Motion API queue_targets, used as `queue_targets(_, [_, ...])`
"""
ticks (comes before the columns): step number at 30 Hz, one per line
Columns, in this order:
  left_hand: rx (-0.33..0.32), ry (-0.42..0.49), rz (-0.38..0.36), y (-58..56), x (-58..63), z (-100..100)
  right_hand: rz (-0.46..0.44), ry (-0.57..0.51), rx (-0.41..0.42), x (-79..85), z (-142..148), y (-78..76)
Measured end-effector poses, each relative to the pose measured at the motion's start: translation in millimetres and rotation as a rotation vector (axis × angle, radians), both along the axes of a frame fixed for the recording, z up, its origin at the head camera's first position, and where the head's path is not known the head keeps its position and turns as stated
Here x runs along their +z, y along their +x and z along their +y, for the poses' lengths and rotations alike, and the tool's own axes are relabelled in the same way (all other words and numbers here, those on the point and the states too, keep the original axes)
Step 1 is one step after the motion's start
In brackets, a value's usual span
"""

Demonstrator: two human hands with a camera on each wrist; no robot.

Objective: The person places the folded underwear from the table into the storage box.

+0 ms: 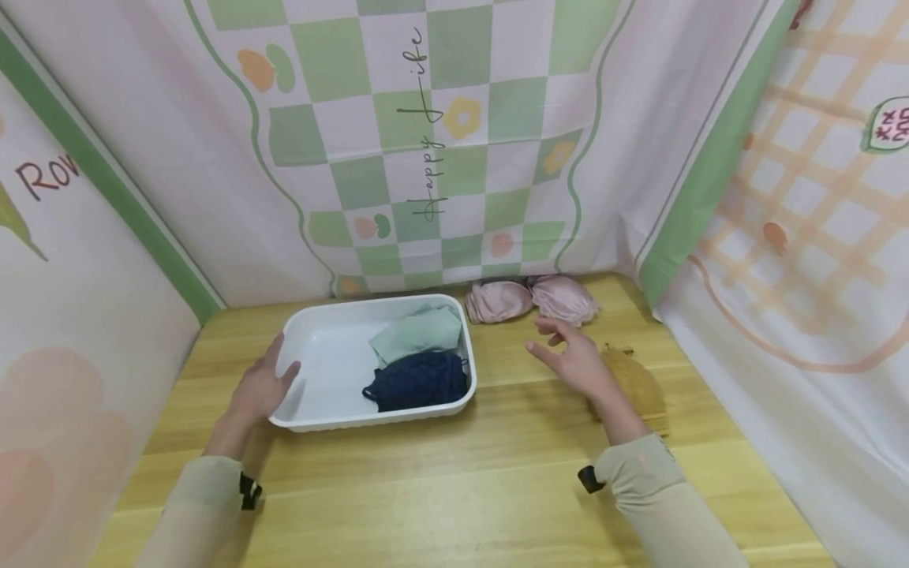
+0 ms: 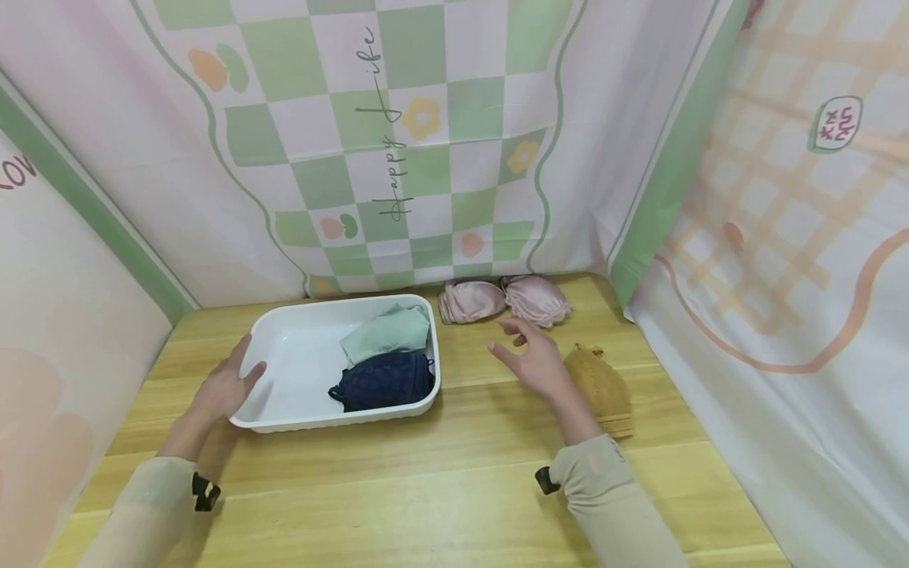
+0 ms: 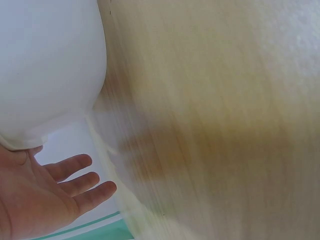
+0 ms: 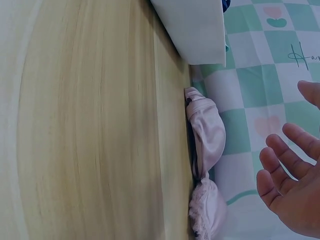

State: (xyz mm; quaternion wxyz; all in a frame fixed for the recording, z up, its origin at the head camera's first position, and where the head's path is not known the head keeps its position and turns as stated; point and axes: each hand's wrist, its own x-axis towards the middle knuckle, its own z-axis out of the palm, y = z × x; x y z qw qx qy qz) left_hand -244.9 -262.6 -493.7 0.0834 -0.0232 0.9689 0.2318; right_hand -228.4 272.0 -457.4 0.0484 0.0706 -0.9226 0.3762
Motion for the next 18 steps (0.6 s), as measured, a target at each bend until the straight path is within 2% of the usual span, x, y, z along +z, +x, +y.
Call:
queue_targets(11, [-0.001, 0.002, 0.008, -1.1, -1.5, -0.8, -0.032, -0.017, -0.030, -0.8, 9.9, 6.2])
queue_targets(18, [0.011, 0.012, -0.015, -1.7, -1.9, -0.4, -0.028, -0.018, -0.043, -1.6, 16.3, 9.3])
